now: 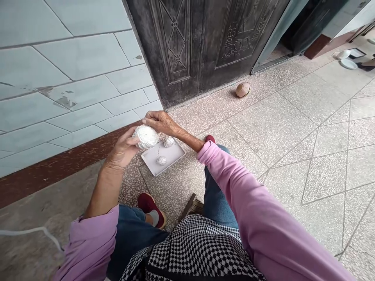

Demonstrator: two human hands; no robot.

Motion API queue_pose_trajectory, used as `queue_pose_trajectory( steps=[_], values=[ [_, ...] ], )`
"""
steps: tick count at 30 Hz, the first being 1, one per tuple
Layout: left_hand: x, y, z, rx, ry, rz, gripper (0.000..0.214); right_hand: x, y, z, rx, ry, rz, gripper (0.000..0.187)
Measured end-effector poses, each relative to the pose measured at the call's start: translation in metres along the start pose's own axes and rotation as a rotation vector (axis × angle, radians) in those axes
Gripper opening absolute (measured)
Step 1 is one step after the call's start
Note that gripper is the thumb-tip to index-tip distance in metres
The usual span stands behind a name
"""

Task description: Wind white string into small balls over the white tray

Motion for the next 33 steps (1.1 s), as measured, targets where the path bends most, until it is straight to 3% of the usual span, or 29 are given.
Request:
queue_pose_trajectory(
  steps=[5, 11, 16, 20, 23, 26, 30, 33],
  values=[
    [0.001, -0.004, 0.016, -0.152, -0.116, 0.055, 0.067, 0.013, 0.001, 0.018, 0.011, 0.045, 0.053, 0.043],
    [0.000, 0.015, 0.022, -0.206, -0.222, 0.238, 0.068, -0.004, -0.028, 0.009, -0.155, 0.024, -0.090, 0.043],
    [0.002, 0.046, 0.015, -0.076, -0.287, 0.399, 0.077, -0.017, -0.049, -0.011, -0.166, 0.035, -0.200, 0.040],
    [0.007, 0.058, 0.009, 0.098, -0.315, 0.493, 0.091, -0.021, -0.046, -0.014, -0.142, 0.024, -0.226, 0.036],
    [0.012, 0.053, 0.008, 0.207, -0.320, 0.464, 0.093, -0.021, -0.033, -0.009, -0.136, 0.015, -0.198, 0.037],
    [0.013, 0.047, 0.006, 0.243, -0.271, 0.418, 0.093, -0.015, -0.015, -0.004, -0.073, 0.095, -0.152, 0.038],
    [0.012, 0.030, 0.001, 0.223, -0.118, 0.234, 0.084, -0.004, 0.001, 0.003, 0.011, 0.222, -0.126, 0.056],
    [0.006, 0.014, 0.000, 0.173, -0.026, 0.092, 0.078, -0.002, 0.006, 0.005, 0.001, 0.218, -0.093, 0.068]
  ],
)
Point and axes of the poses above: each hand's wrist, its own x-axis towards the middle knuckle, its own y-axis out of the back of the hand, z = x × y, the point moved 8 cm from there along x, towards the middle knuckle, and after that the axes turned 4 degrees about -z, right-handed, at the moved point
